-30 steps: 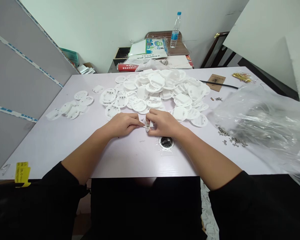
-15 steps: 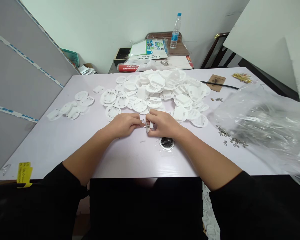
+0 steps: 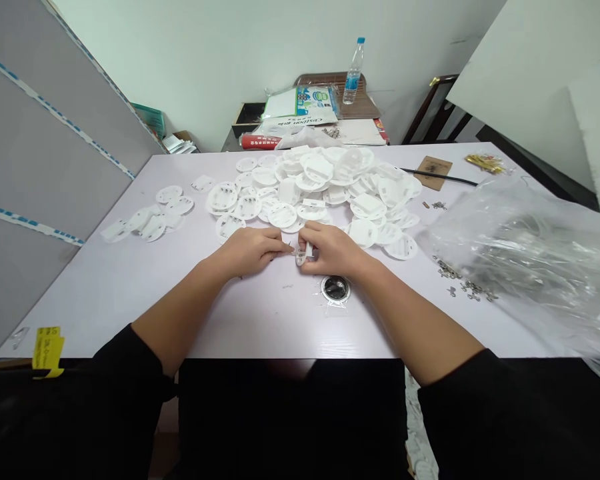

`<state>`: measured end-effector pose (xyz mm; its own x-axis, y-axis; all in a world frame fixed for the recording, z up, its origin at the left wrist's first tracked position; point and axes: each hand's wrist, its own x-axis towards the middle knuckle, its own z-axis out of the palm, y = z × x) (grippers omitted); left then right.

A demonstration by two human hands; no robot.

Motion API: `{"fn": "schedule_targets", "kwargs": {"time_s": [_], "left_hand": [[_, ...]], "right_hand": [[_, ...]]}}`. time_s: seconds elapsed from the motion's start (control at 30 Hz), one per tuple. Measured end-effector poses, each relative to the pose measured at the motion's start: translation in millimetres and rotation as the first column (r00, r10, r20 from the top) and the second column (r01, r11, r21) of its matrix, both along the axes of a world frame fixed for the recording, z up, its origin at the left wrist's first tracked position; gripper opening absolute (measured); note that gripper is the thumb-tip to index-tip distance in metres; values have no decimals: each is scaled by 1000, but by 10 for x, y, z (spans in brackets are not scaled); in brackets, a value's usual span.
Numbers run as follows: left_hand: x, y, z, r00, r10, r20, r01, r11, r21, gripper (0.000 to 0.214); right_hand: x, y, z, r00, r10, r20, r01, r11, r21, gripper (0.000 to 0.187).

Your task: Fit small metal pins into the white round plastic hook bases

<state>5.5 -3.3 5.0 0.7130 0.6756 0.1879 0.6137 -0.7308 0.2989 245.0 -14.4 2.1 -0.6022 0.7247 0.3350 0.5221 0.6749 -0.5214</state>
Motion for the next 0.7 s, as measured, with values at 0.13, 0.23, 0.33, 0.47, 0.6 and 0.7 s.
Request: {"fn": "schedule_targets", "kwargs": {"time_s": [0.13,0.23,0.33,0.47,0.6,0.7], "left_hand": [[-7,30,2,916,-20,400,48,997,-59,26],[43,27,-25,790,-25,613,138,981,-139,25],[91,10,-42,713,-25,700,171,975,-139,19],[113,-5,-34,645,-6,764,175,975,-139,19],[99,2,-23,630,-4,777,144,983,-112,26],[80,12,-20,649,19,761,117,985,-125,27]], "right_hand": [[-24,8,-5,930,-151,-335,100,981,-164,23],[-84,1,-24,817,-248,-521,-3,901,-433,23],[-146,-11,-44,740,-305,-599,-141,801,-582,28],[-215,-49,-36,647,-376,-664,-270,701,-660,27],[-257,-92,5,616,-397,-680,-343,643,-685,26],[-267,-101,26,625,-412,-663,-341,620,-706,26]]}}
